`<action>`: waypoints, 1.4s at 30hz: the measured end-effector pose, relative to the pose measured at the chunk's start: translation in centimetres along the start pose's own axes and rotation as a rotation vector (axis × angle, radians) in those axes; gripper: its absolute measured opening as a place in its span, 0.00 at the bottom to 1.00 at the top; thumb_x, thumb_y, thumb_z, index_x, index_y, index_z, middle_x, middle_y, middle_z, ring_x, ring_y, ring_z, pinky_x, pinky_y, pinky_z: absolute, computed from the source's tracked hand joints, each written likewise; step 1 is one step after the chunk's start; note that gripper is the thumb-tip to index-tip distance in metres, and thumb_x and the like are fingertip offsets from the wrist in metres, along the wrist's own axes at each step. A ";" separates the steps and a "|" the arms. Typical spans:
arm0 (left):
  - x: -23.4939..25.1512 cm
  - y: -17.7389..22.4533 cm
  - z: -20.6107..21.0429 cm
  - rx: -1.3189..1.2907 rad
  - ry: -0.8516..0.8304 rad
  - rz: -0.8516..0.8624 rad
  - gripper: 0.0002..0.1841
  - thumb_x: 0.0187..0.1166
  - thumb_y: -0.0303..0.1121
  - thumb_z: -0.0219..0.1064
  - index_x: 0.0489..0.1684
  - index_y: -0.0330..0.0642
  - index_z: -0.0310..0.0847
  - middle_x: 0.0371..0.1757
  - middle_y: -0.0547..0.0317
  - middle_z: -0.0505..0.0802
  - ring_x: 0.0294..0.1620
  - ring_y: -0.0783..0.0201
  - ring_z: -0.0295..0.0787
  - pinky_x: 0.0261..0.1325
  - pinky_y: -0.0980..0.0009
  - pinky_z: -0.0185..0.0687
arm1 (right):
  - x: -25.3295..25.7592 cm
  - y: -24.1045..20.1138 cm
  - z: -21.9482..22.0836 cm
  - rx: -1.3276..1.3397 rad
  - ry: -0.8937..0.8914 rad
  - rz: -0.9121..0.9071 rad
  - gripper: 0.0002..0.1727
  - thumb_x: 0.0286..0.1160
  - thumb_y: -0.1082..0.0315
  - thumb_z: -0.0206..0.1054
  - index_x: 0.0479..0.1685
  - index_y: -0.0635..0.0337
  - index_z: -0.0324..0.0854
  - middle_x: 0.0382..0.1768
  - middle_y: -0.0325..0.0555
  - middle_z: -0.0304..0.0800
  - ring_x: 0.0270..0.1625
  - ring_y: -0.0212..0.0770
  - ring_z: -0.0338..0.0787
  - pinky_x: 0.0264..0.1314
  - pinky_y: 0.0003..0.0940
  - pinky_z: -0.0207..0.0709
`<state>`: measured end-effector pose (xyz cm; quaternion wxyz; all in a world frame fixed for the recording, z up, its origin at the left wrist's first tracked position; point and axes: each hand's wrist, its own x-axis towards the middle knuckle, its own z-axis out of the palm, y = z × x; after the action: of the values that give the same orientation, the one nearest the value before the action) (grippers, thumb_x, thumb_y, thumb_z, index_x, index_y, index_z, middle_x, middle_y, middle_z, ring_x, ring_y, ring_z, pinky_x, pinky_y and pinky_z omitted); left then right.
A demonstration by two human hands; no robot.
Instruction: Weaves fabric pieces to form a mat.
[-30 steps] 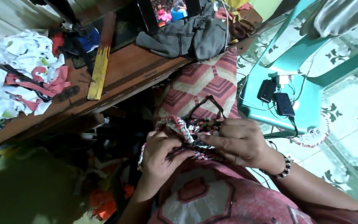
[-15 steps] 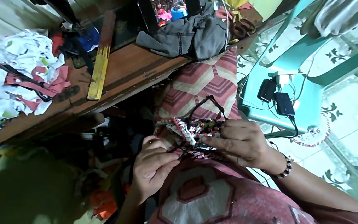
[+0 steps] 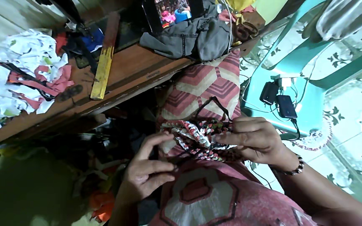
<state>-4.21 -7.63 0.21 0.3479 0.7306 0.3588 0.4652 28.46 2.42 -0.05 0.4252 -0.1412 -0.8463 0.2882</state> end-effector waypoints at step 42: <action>4.2 1.3 4.7 0.250 0.100 0.370 0.05 0.77 0.23 0.72 0.43 0.42 0.84 0.50 0.50 0.90 0.59 0.57 0.89 0.64 0.62 0.89 | 8.6 2.8 -1.1 0.487 -0.677 0.164 0.20 0.76 0.71 0.67 0.67 0.63 0.85 0.50 0.39 0.95 0.50 0.24 0.91 0.52 0.21 0.88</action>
<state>1.71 -5.59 1.60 0.1453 0.7975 0.2903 0.5084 24.20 9.20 4.26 0.1198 -0.0007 -0.8313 0.5427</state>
